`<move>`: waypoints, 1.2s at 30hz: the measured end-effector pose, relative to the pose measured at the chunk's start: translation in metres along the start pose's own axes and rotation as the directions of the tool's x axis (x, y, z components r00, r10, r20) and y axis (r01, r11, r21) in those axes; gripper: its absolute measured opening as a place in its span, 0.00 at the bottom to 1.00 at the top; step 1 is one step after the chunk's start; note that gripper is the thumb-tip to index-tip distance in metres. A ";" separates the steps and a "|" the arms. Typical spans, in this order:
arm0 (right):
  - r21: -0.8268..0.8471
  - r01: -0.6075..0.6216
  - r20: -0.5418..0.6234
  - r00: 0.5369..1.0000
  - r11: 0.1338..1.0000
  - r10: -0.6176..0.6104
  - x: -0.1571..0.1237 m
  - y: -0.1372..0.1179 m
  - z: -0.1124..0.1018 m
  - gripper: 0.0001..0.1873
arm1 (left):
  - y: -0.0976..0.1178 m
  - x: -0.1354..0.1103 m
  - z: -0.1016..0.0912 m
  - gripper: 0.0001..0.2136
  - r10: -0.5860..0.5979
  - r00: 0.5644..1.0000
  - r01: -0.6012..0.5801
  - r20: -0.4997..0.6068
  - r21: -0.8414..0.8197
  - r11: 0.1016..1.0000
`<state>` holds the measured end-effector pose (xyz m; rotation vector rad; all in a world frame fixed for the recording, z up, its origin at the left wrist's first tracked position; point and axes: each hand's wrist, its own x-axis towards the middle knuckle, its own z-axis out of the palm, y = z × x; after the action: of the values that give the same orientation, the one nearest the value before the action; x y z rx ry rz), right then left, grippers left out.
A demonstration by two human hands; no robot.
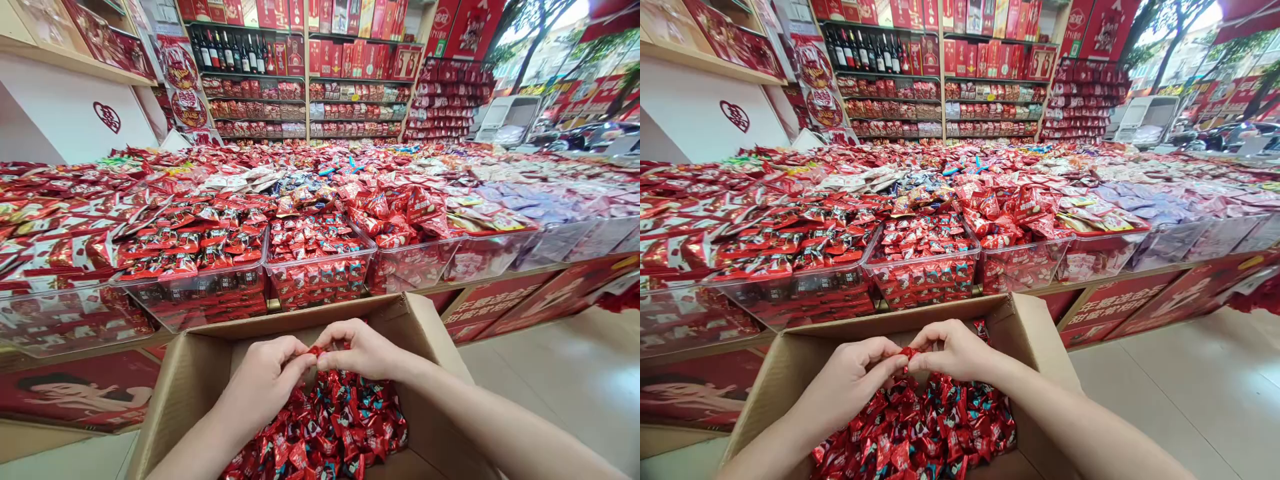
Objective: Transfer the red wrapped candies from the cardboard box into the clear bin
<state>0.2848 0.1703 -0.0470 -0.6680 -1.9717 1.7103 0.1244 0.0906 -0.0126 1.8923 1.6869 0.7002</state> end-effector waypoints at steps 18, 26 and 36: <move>-0.635 0.223 -0.157 0.900 0.740 -0.406 0.112 -0.102 -0.051 0.04 | 0.016 0.098 -0.109 0.15 0.263 0.959 -0.179 -0.103 0.497 0.849; -0.427 0.270 -0.161 0.916 0.863 -0.367 0.123 -0.090 -0.052 0.07 | 0.014 0.110 -0.101 0.17 0.197 0.968 -0.147 -0.157 0.280 0.949; -0.471 0.151 -0.281 0.908 0.869 -0.310 0.137 -0.096 -0.066 0.05 | 0.015 0.068 -0.094 0.13 0.191 0.777 -0.120 -0.600 0.157 0.980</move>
<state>0.2112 0.2957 0.0591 -0.7809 -2.0848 0.9235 0.0784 0.1594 0.0703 2.0296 1.9829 1.4482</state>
